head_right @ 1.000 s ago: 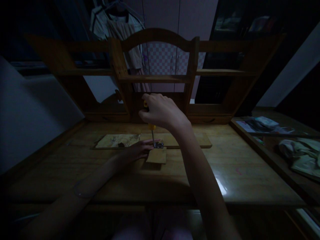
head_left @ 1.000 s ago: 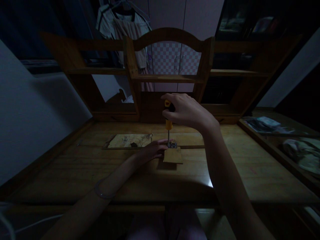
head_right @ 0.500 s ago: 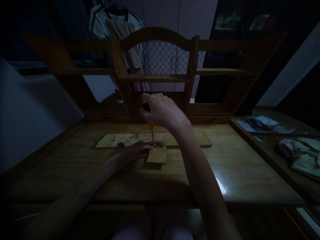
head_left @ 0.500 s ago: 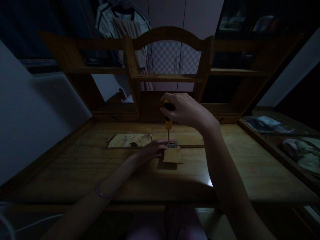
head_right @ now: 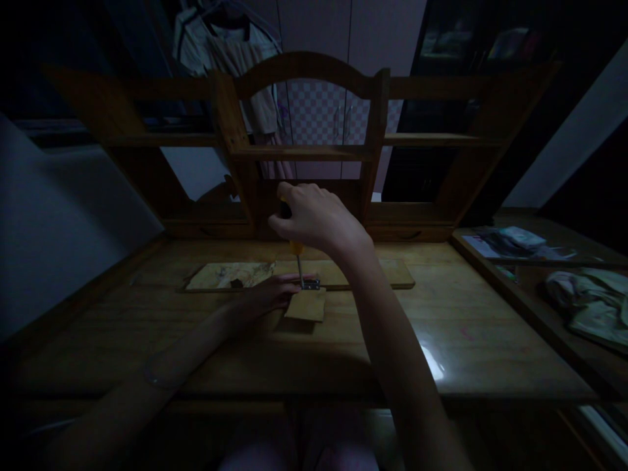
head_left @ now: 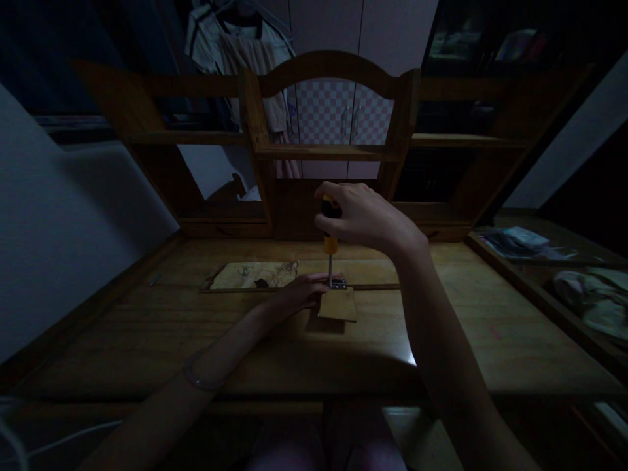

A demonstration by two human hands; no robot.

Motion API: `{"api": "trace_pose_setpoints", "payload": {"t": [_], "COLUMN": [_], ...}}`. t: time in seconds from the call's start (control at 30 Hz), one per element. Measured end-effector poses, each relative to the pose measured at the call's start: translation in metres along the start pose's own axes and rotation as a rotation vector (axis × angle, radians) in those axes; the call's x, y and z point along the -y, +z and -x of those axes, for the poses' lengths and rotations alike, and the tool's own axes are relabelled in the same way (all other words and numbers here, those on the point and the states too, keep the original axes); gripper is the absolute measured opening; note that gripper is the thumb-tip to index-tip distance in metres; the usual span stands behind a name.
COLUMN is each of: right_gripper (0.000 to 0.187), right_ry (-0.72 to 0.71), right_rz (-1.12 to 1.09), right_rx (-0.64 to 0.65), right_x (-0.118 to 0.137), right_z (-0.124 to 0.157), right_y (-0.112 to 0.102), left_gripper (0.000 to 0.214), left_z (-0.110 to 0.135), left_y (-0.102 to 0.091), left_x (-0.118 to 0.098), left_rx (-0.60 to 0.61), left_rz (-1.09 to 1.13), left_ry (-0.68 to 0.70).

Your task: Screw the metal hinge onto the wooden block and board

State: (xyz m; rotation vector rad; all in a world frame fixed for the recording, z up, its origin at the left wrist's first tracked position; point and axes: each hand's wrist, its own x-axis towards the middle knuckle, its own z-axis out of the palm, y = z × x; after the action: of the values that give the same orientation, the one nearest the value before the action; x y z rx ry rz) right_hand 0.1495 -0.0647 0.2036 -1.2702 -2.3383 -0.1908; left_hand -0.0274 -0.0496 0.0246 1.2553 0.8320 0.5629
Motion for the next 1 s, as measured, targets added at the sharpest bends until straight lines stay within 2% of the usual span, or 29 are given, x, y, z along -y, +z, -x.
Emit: {"api": "trace_pose_setpoints", "payload": {"t": [0.23,0.43,0.63,1.0], "right_gripper": [0.038,0.045,0.048,0.048], "right_ry": [-0.009,0.039,0.031,0.032], "right_rz": [-0.015,0.031,0.018,0.003], "right_rx": [0.019,0.013,0.008,0.018], "right_x": [0.001,0.001,0.0,-0.001], "right_z": [0.0,0.0,0.0,0.001], "right_y": [0.0,0.0,0.0,-0.001], "left_gripper": [0.055,0.052,0.052,0.056], "left_z": [-0.005,-0.001,0.002,-0.009], "left_y": [-0.001,-0.004,0.0,-0.008], "left_x": [0.001,0.003,-0.002,0.011], "left_rx": [0.003,0.056,0.036,0.058], "left_rz": [0.031,0.016,0.038,0.045], "left_ry": [-0.056,0.021,0.002,-0.008]}}
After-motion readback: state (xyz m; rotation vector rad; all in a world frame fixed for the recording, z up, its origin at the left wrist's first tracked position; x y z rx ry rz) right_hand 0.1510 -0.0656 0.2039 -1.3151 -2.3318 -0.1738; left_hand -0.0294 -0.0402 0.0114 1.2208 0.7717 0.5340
